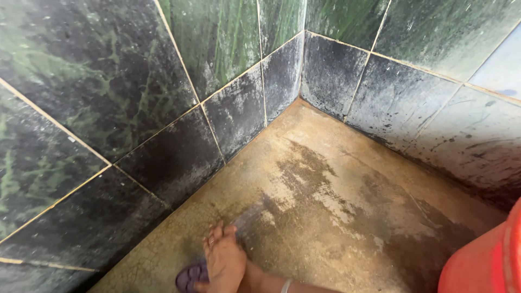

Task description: The person scrubs the floor and a basin using a scrub brush.

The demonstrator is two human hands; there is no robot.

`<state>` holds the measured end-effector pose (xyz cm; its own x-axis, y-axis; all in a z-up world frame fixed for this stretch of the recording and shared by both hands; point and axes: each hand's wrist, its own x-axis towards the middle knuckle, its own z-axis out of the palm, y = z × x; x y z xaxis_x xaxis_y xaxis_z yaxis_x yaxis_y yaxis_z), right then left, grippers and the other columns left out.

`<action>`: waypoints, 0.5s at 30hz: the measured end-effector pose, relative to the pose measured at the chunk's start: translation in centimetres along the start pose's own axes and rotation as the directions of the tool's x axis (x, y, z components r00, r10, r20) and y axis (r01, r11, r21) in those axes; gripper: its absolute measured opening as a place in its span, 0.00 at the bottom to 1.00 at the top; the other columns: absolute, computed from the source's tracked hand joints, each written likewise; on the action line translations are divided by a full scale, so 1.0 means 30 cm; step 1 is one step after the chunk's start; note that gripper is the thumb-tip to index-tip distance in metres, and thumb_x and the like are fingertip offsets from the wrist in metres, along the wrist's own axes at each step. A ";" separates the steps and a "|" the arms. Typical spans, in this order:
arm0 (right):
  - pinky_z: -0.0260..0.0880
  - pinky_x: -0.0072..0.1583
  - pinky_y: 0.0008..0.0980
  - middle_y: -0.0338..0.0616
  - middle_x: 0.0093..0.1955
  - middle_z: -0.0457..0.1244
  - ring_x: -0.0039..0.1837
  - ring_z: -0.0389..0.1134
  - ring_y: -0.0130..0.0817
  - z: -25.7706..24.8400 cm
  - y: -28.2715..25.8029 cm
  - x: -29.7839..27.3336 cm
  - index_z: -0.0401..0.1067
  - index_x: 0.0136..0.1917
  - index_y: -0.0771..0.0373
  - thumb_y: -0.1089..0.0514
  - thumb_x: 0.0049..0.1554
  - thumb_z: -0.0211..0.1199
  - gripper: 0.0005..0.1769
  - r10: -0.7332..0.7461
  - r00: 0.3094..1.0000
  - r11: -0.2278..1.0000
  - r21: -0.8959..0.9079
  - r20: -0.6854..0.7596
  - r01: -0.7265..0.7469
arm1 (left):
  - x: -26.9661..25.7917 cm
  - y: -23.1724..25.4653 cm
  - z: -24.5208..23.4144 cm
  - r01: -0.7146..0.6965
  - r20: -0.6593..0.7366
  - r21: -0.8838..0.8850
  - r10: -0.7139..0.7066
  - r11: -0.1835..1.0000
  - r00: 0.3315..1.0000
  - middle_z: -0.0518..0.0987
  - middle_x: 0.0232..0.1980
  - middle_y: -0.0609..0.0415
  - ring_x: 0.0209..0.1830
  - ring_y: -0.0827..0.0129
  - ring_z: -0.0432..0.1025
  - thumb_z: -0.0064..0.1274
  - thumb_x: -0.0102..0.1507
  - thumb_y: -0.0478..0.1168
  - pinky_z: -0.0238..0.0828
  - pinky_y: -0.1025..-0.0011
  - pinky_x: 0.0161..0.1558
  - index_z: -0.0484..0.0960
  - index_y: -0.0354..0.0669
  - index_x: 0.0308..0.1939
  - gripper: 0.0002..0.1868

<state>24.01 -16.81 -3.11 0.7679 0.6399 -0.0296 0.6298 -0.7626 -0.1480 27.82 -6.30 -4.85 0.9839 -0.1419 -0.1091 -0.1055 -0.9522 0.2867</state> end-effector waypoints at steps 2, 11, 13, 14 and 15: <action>0.78 0.43 0.32 0.57 0.65 0.58 0.51 0.72 0.43 -0.054 0.055 0.019 0.52 0.78 0.56 0.63 0.56 0.59 0.38 0.093 0.993 0.994 0.057 0.071 -0.097 | 0.018 0.007 0.001 -0.019 -0.031 -0.001 0.019 1.000 0.999 0.63 0.74 0.47 0.78 0.53 0.51 0.49 0.63 0.43 0.41 0.51 0.76 0.74 0.50 0.63 0.23; 0.70 0.53 0.44 0.51 0.52 0.66 0.50 0.70 0.42 -0.164 0.697 -0.393 0.59 0.68 0.59 0.33 0.66 0.45 0.31 0.911 -0.165 -0.394 0.683 0.377 -0.615 | 0.133 0.264 -0.201 -0.115 0.545 0.180 -0.002 0.977 0.838 0.42 0.84 0.54 0.85 0.59 0.33 0.56 0.66 0.44 0.31 0.56 0.82 0.57 0.53 0.76 0.37; 0.64 0.61 0.45 0.51 0.54 0.65 0.55 0.66 0.42 -0.100 0.779 -0.528 0.60 0.69 0.59 0.29 0.63 0.50 0.36 0.862 -0.349 -0.479 0.817 0.369 -0.320 | 0.141 0.311 -0.201 -0.124 0.603 0.177 -0.008 0.976 0.798 0.38 0.85 0.56 0.86 0.58 0.31 0.60 0.65 0.45 0.31 0.55 0.82 0.54 0.56 0.78 0.41; 0.64 0.62 0.47 0.56 0.62 0.61 0.58 0.66 0.50 -0.059 0.806 -0.575 0.57 0.76 0.51 0.31 0.63 0.53 0.36 0.907 -0.383 -0.400 0.649 0.178 -0.647 | 0.147 0.331 -0.193 -0.124 0.653 0.173 -0.019 0.977 0.757 0.35 0.86 0.58 0.86 0.57 0.30 0.64 0.63 0.45 0.32 0.53 0.82 0.51 0.60 0.79 0.46; 0.63 0.64 0.50 0.61 0.69 0.58 0.60 0.66 0.57 -0.021 0.834 -0.600 0.54 0.83 0.43 0.33 0.63 0.55 0.40 0.940 -0.340 -0.314 0.363 -0.010 -0.878 | 0.143 0.350 -0.177 -0.137 0.658 0.171 -0.010 0.976 0.753 0.35 0.86 0.58 0.86 0.57 0.30 0.64 0.63 0.45 0.32 0.53 0.82 0.51 0.60 0.79 0.46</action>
<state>26.02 -47.45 -5.65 0.3320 -0.9357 -0.1190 -0.9139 -0.2879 -0.2860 31.71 -15.47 2.75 0.6466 -0.2757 -0.7112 -0.2626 -0.9559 0.1318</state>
